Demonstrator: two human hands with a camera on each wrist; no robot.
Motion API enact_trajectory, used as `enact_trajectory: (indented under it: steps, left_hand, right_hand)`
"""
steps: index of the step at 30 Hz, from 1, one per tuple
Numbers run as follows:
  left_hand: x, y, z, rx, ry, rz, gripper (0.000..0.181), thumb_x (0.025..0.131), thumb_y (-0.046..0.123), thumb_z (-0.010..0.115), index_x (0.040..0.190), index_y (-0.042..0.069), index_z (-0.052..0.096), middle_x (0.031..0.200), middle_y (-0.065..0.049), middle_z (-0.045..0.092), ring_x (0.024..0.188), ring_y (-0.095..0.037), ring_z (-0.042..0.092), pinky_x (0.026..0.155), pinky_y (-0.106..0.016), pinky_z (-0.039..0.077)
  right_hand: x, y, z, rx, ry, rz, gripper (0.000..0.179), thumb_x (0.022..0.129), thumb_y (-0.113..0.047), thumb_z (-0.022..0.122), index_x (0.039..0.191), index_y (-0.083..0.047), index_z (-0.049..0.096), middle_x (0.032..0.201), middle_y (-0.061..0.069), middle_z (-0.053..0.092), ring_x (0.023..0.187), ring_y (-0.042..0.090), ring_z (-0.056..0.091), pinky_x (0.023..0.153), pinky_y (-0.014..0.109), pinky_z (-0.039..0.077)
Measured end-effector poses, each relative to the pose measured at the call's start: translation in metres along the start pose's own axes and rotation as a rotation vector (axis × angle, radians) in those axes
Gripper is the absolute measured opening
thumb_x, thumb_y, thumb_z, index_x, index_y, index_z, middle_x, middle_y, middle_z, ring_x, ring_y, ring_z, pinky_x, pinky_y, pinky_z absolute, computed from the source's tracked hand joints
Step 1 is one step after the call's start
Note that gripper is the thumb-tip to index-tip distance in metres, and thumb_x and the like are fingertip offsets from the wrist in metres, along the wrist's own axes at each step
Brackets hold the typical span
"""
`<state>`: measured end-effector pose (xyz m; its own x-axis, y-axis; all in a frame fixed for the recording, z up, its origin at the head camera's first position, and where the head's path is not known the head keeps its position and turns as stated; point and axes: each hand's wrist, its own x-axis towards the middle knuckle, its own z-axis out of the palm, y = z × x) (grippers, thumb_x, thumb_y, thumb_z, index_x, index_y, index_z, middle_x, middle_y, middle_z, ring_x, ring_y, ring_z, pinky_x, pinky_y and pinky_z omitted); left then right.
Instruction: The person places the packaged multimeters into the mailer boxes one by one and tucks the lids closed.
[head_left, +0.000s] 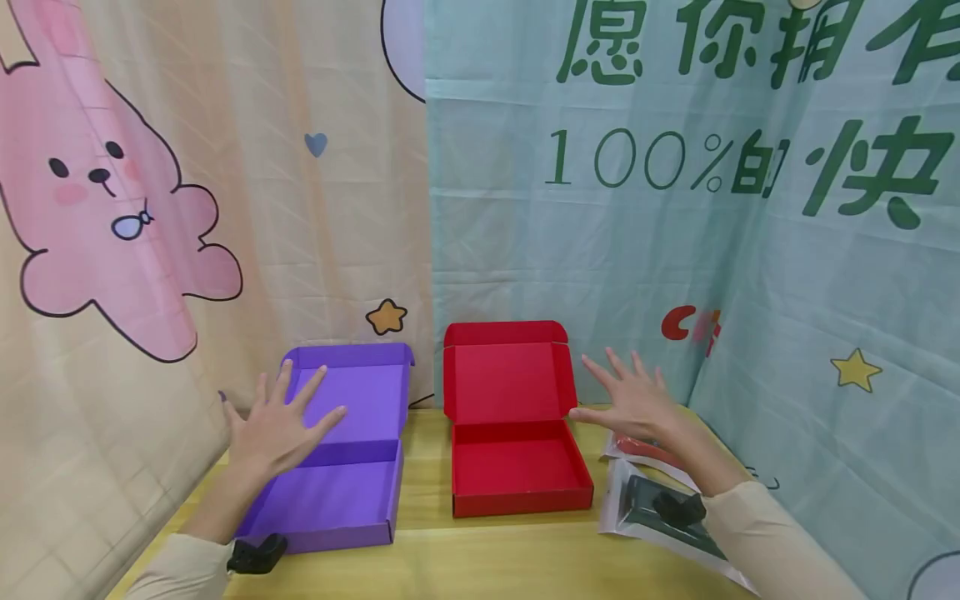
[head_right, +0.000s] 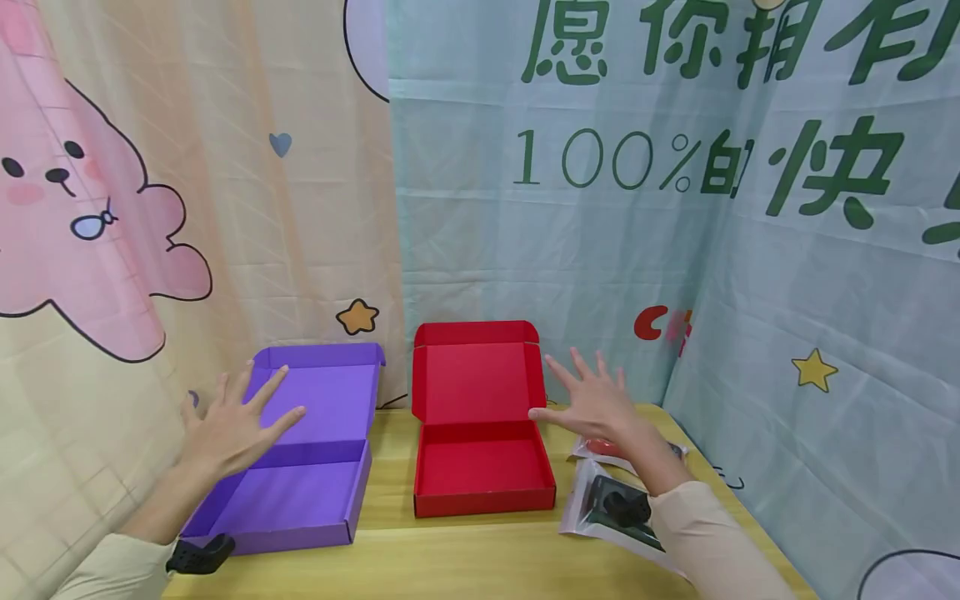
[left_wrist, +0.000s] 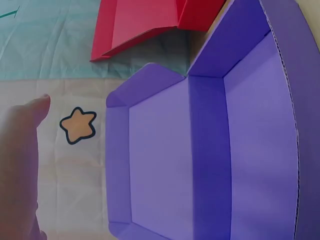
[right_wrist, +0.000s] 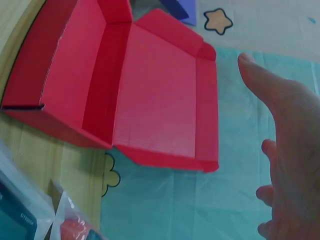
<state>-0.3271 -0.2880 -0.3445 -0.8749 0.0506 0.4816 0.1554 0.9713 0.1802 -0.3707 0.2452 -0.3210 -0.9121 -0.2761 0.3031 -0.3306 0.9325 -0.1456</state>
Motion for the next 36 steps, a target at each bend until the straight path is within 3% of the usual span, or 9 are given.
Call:
enact_trajectory:
  steps: [6,10,14,19,23,27,32,34,36]
  left_hand:
    - [-0.009,-0.017,-0.001,-0.102,-0.012,-0.006,0.09,0.096,0.072,0.051,0.167,0.028,0.018,0.169,-0.026,0.006,0.145,-0.063,0.009,0.099,-0.086,-0.012]
    - [-0.018,-0.032,0.001,-0.18,-0.04,0.008,0.094,0.097,0.064,0.057,0.167,0.017,0.017,0.165,-0.033,0.009,0.141,-0.065,0.018,0.1,-0.089,0.007]
    - [-0.029,-0.048,0.007,-0.278,-0.081,0.036,0.096,0.097,0.053,0.065,0.164,0.002,0.018,0.157,-0.045,0.015,0.136,-0.068,0.024,0.096,-0.086,0.023]
    - [-0.044,-0.063,0.014,-0.401,-0.117,0.059,0.099,0.095,0.042,0.073,0.16,-0.008,0.018,0.156,-0.044,0.02,0.137,-0.067,0.024,0.098,-0.083,0.026]
    - [-0.052,-0.071,0.02,-0.505,-0.117,0.061,0.103,0.092,0.033,0.078,0.159,-0.012,0.014,0.159,-0.041,0.017,0.141,-0.065,0.019,0.102,-0.081,0.022]
    - [-0.059,-0.075,0.022,-0.612,-0.176,0.021,0.107,0.092,0.03,0.079,0.162,-0.008,0.006,0.163,-0.037,0.007,0.144,-0.064,0.009,0.104,-0.082,0.015]
    - [-0.067,-0.083,0.024,-0.725,-0.325,-0.111,0.108,0.096,0.027,0.073,0.163,-0.001,-0.007,0.161,-0.041,0.0,0.14,-0.069,0.006,0.105,-0.081,0.017]
    - [-0.07,-0.089,0.028,-0.76,-0.359,-0.14,0.107,0.097,0.023,0.072,0.162,-0.003,-0.008,0.158,-0.045,0.003,0.138,-0.07,0.009,0.107,-0.076,0.022]
    - [-0.073,-0.095,0.032,-0.801,-0.381,-0.148,0.106,0.096,0.019,0.073,0.161,-0.005,-0.007,0.157,-0.045,0.006,0.139,-0.069,0.011,0.11,-0.061,0.035]
  right_hand:
    - [0.004,0.033,0.007,0.075,-0.008,0.001,0.108,0.082,-0.075,0.066,0.164,-0.015,0.029,0.164,0.028,0.024,0.144,0.062,0.015,0.105,0.084,0.016]
    - [0.002,0.058,0.01,0.147,-0.01,-0.01,0.103,0.085,-0.067,0.071,0.162,-0.011,0.032,0.162,0.031,0.027,0.144,0.06,0.019,0.103,0.082,0.026]
    - [-0.004,0.078,0.009,0.223,-0.029,-0.02,0.1,0.085,-0.059,0.075,0.161,-0.009,0.034,0.161,0.031,0.027,0.145,0.056,0.02,0.103,0.081,0.026]
    - [-0.009,0.094,0.011,0.264,-0.042,-0.014,0.1,0.085,-0.056,0.078,0.161,-0.009,0.034,0.16,0.03,0.03,0.145,0.053,0.025,0.104,0.08,0.028]
    - [-0.012,0.107,0.017,0.316,-0.055,0.006,0.102,0.084,-0.054,0.079,0.161,-0.007,0.032,0.159,0.03,0.031,0.142,0.053,0.03,0.103,0.079,0.03]
    - [-0.017,0.118,0.02,0.365,-0.087,0.033,0.102,0.085,-0.051,0.08,0.162,-0.006,0.03,0.16,0.032,0.03,0.142,0.055,0.03,0.102,0.079,0.031]
    - [-0.022,0.131,0.028,0.395,-0.122,0.082,0.102,0.086,-0.049,0.081,0.162,-0.004,0.028,0.159,0.034,0.028,0.139,0.058,0.032,0.099,0.079,0.035]
    - [-0.023,0.137,0.033,0.409,-0.133,0.101,0.102,0.087,-0.048,0.08,0.162,-0.004,0.027,0.159,0.035,0.028,0.139,0.059,0.031,0.099,0.078,0.035]
    - [-0.026,0.142,0.039,0.417,-0.14,0.118,0.101,0.087,-0.047,0.08,0.162,-0.003,0.027,0.158,0.035,0.029,0.138,0.059,0.031,0.099,0.078,0.035]
